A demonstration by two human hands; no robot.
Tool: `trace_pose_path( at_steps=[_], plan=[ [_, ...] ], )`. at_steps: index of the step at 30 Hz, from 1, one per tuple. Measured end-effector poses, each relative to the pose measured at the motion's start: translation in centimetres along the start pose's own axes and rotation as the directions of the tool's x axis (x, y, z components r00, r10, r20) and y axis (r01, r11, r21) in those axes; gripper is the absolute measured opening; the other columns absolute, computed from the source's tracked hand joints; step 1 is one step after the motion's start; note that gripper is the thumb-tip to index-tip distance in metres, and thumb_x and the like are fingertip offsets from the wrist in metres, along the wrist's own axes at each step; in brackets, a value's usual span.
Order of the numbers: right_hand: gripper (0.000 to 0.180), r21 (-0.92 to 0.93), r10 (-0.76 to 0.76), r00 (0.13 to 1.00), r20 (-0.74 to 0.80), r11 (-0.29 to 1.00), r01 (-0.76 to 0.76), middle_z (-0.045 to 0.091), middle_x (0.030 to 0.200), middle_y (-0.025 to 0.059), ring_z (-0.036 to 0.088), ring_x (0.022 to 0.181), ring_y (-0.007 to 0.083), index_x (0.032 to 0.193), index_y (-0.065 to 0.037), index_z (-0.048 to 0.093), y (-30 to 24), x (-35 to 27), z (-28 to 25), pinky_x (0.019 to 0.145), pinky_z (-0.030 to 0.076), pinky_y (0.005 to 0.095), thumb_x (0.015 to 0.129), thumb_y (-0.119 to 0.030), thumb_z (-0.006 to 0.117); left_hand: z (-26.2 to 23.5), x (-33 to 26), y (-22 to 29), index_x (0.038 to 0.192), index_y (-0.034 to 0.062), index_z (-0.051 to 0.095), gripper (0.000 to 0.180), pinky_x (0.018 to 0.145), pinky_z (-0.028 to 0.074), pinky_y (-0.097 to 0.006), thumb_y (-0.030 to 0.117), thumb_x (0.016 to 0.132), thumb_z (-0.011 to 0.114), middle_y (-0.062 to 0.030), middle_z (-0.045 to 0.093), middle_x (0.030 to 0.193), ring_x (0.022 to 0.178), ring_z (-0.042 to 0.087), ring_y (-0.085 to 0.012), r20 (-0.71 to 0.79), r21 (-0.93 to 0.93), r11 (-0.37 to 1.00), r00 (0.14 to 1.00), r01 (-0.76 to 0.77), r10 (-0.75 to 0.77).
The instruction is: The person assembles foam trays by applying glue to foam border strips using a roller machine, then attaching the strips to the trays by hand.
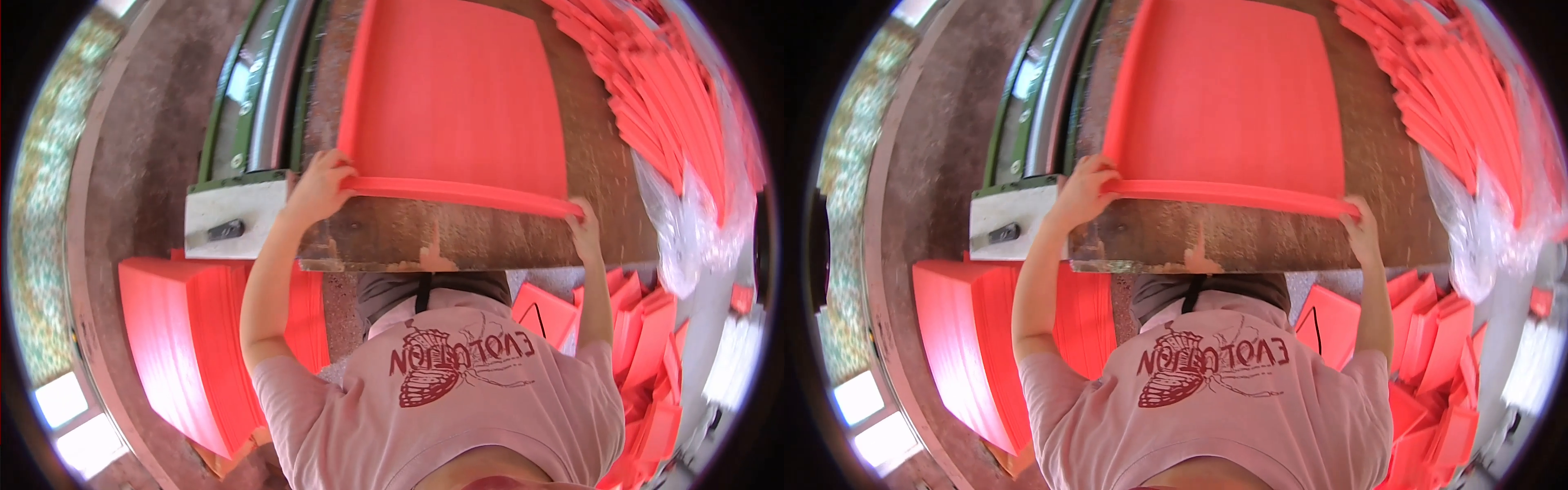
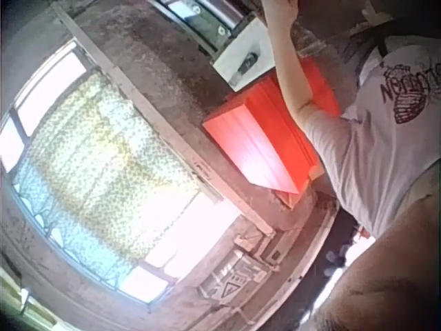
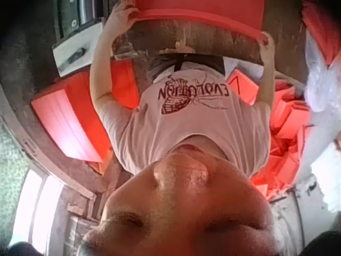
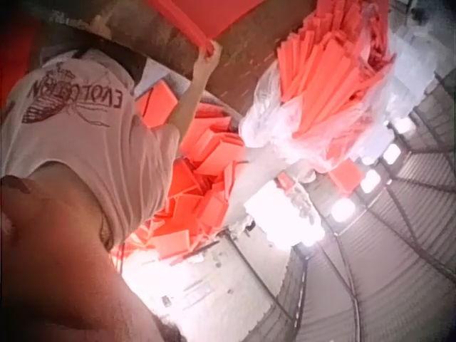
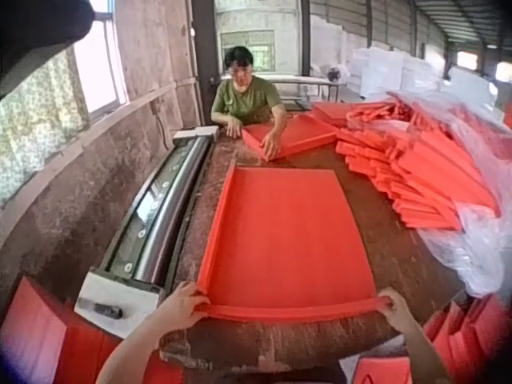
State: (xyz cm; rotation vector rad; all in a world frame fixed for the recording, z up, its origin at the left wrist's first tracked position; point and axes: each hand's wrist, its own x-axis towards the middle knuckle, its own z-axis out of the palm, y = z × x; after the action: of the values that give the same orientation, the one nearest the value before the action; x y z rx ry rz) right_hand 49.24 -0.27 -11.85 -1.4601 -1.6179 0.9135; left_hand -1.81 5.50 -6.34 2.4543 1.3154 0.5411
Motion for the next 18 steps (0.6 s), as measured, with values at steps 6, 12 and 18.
trace_pose_path(
  at_steps=[6,12,18],
  plan=[
    [0.026,0.047,-0.035,0.999,-0.006,0.998,0.036,0.051,0.105,0.0067,0.048,0.105,0.0168,0.103,-0.004,0.052,1.4,0.6,0.5,0.091,0.035,0.0274,0.078,0.003,0.057,-0.2,0.2,0.5,0.081,0.0018,0.06,0.021,0.084,0.043,-0.037,-0.001,0.061,0.066,-0.0111,0.051,0.099,0.097,0.048,-0.0315,0.041,-0.062,0.997,0.998,0.052,-0.05],
    [0.03,-0.102,-0.087,0.996,0.027,0.991,0.089,0.05,0.105,0.009,0.048,0.106,0.0203,0.102,-0.006,0.055,1.4,0.4,-0.1,0.092,0.035,0.03,0.074,0.004,0.061,0.6,0.3,0.9,0.082,0.001,0.059,0.024,0.088,0.041,-0.038,0.0,0.059,0.065,-0.0128,0.048,0.106,0.103,0.044,-0.0341,0.066,0.059,0.996,0.995,0.069,-0.072],
    [0.061,-0.778,-0.316,0.943,0.105,0.564,0.276,0.044,0.118,0.0111,0.031,0.122,0.0303,0.117,-0.01,0.049,-7.7,2.0,5.3,0.1,0.013,0.0596,0.066,-0.037,0.07,4.9,-2.1,1.7,0.12,0.002,0.043,0.057,0.102,0.028,-0.038,0.008,0.07,0.068,-0.0174,0.037,0.128,0.121,0.034,-0.0341,-0.463,-0.423,0.894,0.813,0.149,-0.355]
  ],
)
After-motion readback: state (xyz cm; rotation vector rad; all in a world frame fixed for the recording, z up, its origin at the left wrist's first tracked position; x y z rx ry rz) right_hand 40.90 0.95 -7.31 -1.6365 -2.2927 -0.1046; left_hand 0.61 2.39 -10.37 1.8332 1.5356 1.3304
